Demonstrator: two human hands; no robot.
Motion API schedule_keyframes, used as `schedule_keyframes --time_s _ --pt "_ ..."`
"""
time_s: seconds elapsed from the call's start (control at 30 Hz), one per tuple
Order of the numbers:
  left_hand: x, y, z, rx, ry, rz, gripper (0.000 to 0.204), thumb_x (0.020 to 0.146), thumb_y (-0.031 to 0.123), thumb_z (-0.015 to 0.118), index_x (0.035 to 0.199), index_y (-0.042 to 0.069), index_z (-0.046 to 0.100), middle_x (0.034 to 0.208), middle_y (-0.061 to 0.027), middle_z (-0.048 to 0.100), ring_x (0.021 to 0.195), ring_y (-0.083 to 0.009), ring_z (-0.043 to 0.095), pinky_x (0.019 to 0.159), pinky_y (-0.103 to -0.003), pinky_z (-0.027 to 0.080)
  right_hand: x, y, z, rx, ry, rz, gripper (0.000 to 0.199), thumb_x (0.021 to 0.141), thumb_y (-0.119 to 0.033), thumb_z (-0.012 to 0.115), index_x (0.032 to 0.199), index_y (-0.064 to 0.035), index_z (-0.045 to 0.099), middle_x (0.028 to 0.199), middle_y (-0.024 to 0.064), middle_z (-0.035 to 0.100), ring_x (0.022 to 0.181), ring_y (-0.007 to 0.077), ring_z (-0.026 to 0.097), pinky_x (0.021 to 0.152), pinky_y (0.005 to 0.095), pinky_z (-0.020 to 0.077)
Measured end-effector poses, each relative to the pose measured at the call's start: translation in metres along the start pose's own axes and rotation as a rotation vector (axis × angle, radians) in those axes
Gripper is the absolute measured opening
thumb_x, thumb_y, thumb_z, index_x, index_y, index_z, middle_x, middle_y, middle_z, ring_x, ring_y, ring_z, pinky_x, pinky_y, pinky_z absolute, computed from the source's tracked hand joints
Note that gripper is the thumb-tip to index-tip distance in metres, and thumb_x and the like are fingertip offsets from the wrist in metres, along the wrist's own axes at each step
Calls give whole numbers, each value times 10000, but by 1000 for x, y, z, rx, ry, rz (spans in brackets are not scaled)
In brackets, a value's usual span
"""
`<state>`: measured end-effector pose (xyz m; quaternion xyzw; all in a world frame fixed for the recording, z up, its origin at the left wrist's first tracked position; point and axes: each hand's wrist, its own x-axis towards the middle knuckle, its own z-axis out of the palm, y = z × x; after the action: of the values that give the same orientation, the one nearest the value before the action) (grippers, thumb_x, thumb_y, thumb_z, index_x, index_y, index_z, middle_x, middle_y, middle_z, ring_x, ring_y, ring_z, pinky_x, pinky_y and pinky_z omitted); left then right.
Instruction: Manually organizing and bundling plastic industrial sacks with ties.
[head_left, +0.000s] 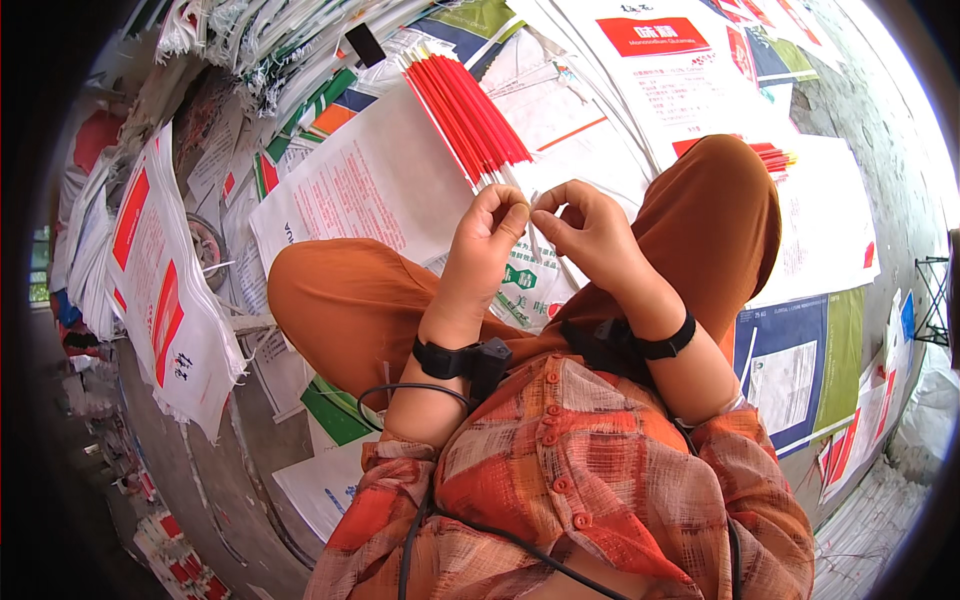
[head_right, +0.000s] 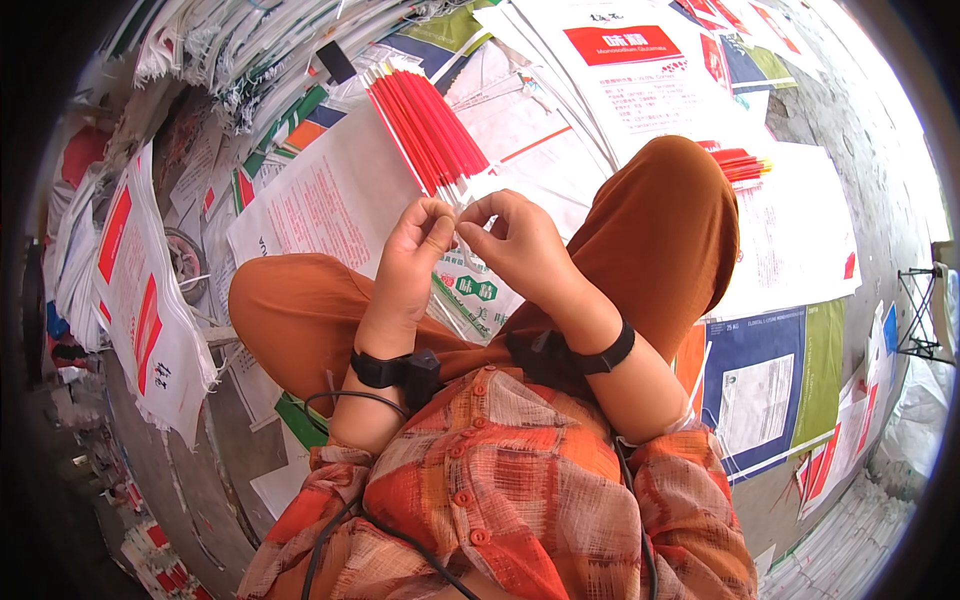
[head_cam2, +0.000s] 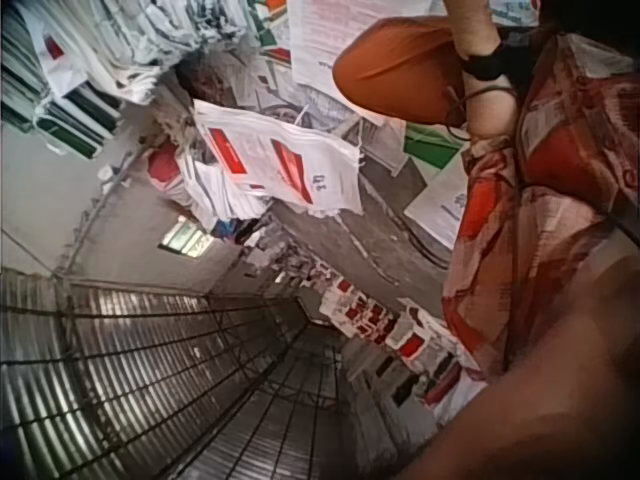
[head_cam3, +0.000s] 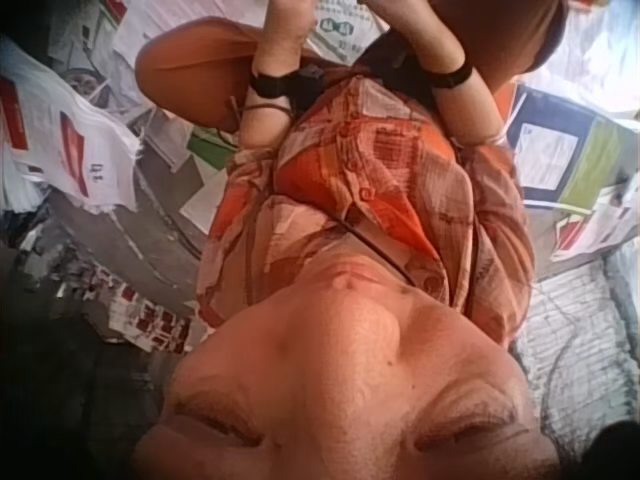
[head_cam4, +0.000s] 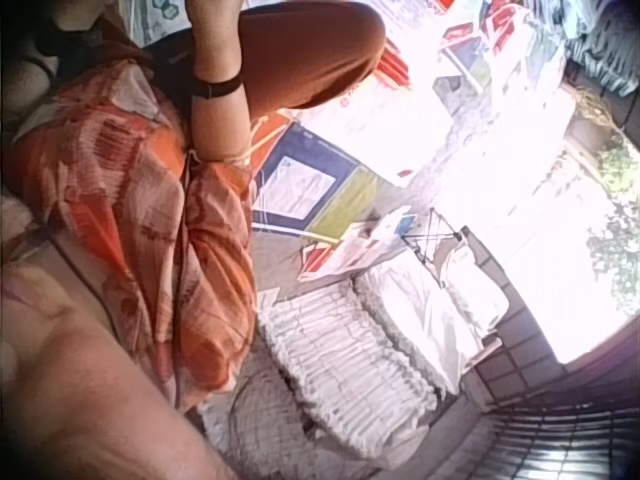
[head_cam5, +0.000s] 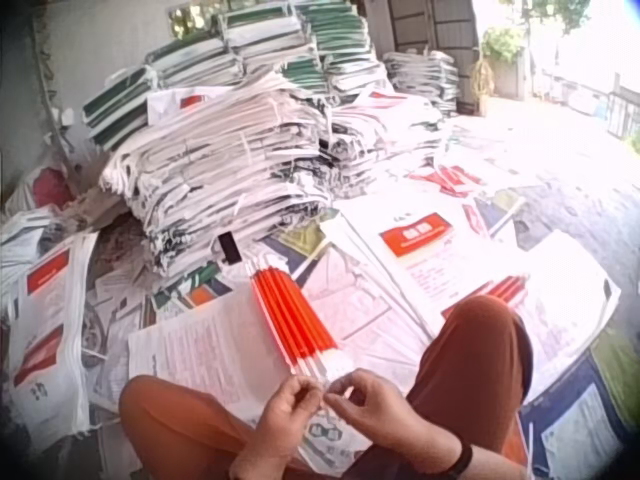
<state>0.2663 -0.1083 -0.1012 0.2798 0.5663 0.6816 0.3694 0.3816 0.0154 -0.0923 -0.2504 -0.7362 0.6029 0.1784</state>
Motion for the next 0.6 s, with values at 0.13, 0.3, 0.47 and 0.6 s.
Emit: schedule_keyframes --time_s 0.13,0.3,0.47,0.6 --pt "0 0 0 -122 -21 -61 67 1028 162 596 1046 97 597 949 42 574 842 -56 502 801 -210 434 0 2 0 56 16 4 175 874 -142 720 924 21 679 831 69 672 704 110 600 639 283 503" --pt "0 -1 -3 -278 -47 -125 67 1028 176 600 1047 111 597 973 26 607 837 -63 535 794 -213 457 -1 -1 0 110 23 57 143 875 -118 697 909 18 671 803 61 663 692 102 585 631 281 495" --pt "0 2 7 -244 32 -139 179 1004 144 638 1125 19 597 973 -29 653 845 -81 600 787 -226 510 -1 1 0 12 61 -1 155 863 -126 708 912 12 656 849 72 647 690 121 579 629 289 487" --pt "1 1 5 -201 -20 -131 209 997 140 651 1145 4 597 992 -41 661 876 -88 617 803 -236 521 -1 0 -1 -34 85 -29 164 856 -127 712 924 12 657 878 83 640 691 138 583 632 299 489"
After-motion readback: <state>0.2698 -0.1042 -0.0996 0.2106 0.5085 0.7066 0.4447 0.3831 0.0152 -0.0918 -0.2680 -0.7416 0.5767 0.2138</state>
